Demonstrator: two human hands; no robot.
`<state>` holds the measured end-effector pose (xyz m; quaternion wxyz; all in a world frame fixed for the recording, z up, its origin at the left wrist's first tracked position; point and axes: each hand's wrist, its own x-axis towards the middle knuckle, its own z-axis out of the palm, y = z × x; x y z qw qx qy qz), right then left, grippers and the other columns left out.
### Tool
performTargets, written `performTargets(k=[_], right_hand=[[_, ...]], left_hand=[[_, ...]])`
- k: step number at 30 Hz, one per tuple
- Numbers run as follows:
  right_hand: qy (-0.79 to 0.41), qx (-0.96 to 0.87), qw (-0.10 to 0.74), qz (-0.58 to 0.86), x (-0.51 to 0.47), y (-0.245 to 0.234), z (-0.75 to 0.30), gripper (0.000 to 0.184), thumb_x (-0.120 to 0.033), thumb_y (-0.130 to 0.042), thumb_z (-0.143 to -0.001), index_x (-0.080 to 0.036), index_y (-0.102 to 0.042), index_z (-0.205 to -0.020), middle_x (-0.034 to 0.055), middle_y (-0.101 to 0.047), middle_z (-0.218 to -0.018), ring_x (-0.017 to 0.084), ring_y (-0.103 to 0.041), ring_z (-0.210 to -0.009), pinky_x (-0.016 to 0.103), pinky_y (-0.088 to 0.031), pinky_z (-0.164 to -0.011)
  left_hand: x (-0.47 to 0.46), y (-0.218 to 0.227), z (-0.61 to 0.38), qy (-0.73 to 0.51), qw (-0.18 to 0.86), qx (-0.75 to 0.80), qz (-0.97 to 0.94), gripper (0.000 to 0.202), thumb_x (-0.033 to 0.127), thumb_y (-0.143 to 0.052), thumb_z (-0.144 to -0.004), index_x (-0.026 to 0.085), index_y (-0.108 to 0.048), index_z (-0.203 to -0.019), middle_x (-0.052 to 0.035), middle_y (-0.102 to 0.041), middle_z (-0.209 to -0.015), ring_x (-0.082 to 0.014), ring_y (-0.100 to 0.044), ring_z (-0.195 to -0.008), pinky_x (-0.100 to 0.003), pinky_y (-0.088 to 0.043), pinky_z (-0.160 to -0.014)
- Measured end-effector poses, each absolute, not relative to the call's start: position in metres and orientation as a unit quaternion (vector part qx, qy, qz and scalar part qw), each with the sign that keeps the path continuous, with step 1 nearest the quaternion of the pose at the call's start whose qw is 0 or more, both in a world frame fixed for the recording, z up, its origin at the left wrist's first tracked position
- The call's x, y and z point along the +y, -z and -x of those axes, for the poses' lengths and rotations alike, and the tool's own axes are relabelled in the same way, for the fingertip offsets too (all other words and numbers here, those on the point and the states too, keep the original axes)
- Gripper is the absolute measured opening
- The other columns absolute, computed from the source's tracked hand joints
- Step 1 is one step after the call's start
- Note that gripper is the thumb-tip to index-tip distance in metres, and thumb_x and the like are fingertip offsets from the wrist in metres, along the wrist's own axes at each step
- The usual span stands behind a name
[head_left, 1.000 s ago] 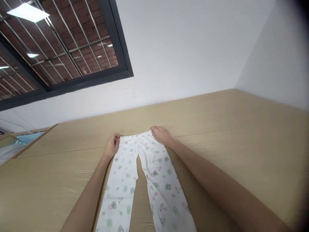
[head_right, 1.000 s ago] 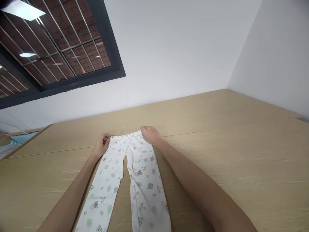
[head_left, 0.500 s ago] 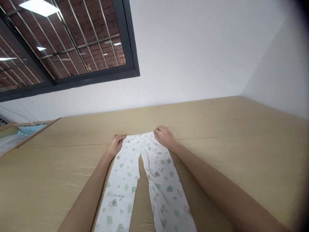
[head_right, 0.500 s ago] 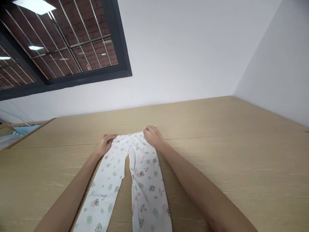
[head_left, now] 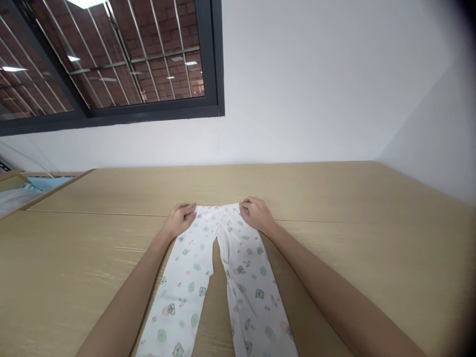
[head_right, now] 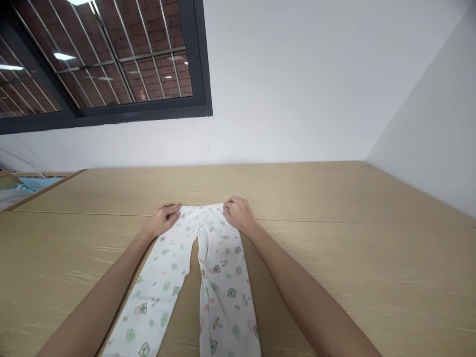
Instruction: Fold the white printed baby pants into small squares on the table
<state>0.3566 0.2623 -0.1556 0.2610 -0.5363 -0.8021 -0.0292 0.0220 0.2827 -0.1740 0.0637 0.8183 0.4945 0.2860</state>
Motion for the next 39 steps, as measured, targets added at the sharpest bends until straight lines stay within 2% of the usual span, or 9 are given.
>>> performTargets(k=[7, 11, 17, 25, 32, 39], right_hand=[[0.019, -0.806, 0.257, 0.533, 0.26, 0.156, -0.357, 0.029, -0.022, -0.048, -0.097, -0.019, -0.076, -0.1, 0.0111, -0.07, -0.11, 0.027, -0.058, -0.109, 0.042, -0.039, -0.096], [0.0, -0.809, 0.258, 0.528, 0.26, 0.158, -0.359, 0.029, -0.024, -0.048, -0.097, -0.02, -0.074, -0.109, 0.0097, -0.069, -0.119, 0.027, -0.057, -0.116, 0.043, -0.037, -0.102], [-0.03, -0.805, 0.257, 0.533, 0.262, 0.157, -0.36, 0.031, -0.024, -0.049, -0.097, -0.021, -0.071, -0.118, 0.0086, -0.069, -0.128, 0.027, -0.058, -0.122, 0.043, -0.037, -0.106], [-0.034, -0.817, 0.229, 0.528, 0.259, 0.154, -0.36, 0.036, -0.029, -0.047, -0.099, -0.02, -0.066, -0.129, 0.0097, -0.063, -0.137, 0.028, -0.054, -0.128, 0.045, -0.035, -0.108], [0.012, -0.817, 0.204, 0.539, 0.257, 0.157, -0.355, 0.038, -0.026, -0.042, -0.1, -0.018, -0.064, -0.13, 0.0106, -0.063, -0.138, 0.028, -0.054, -0.128, 0.043, -0.036, -0.106], [0.069, -0.83, 0.189, 0.52, 0.252, 0.152, -0.349, 0.036, -0.02, -0.037, -0.1, -0.016, -0.066, -0.12, 0.0118, -0.07, -0.125, 0.026, -0.062, -0.116, 0.039, -0.037, -0.101]], left_hand=[[0.283, 0.175, -0.018, -0.264, 0.058, 0.497, -0.825, 0.048, 0.044, -0.042, -0.098, 0.018, -0.065, -0.132, -0.0041, -0.063, -0.138, -0.0282, -0.051, -0.133, -0.049, -0.037, -0.117], [0.283, 0.176, -0.016, -0.254, 0.056, 0.499, -0.827, 0.05, 0.045, -0.043, -0.097, 0.018, -0.062, -0.135, -0.0027, -0.06, -0.141, -0.0287, -0.05, -0.135, -0.049, -0.036, -0.118], [0.283, 0.178, -0.015, -0.251, 0.048, 0.508, -0.823, 0.048, 0.044, -0.043, -0.097, 0.021, -0.063, -0.134, -0.0005, -0.06, -0.141, -0.0271, -0.051, -0.134, -0.048, -0.037, -0.118], [0.282, 0.178, -0.016, -0.253, 0.032, 0.524, -0.813, 0.045, 0.043, -0.043, -0.097, 0.021, -0.066, -0.13, -0.0021, -0.063, -0.138, -0.0273, -0.052, -0.133, -0.049, -0.039, -0.117], [0.281, 0.177, -0.016, -0.255, 0.033, 0.519, -0.815, 0.045, 0.042, -0.043, -0.098, 0.021, -0.066, -0.131, -0.0022, -0.063, -0.138, -0.0259, -0.052, -0.133, -0.047, -0.038, -0.118], [0.279, 0.175, -0.019, -0.254, 0.036, 0.525, -0.811, 0.045, 0.04, -0.042, -0.098, 0.02, -0.066, -0.131, -0.0016, -0.063, -0.138, -0.027, -0.052, -0.133, -0.049, -0.039, -0.117]])
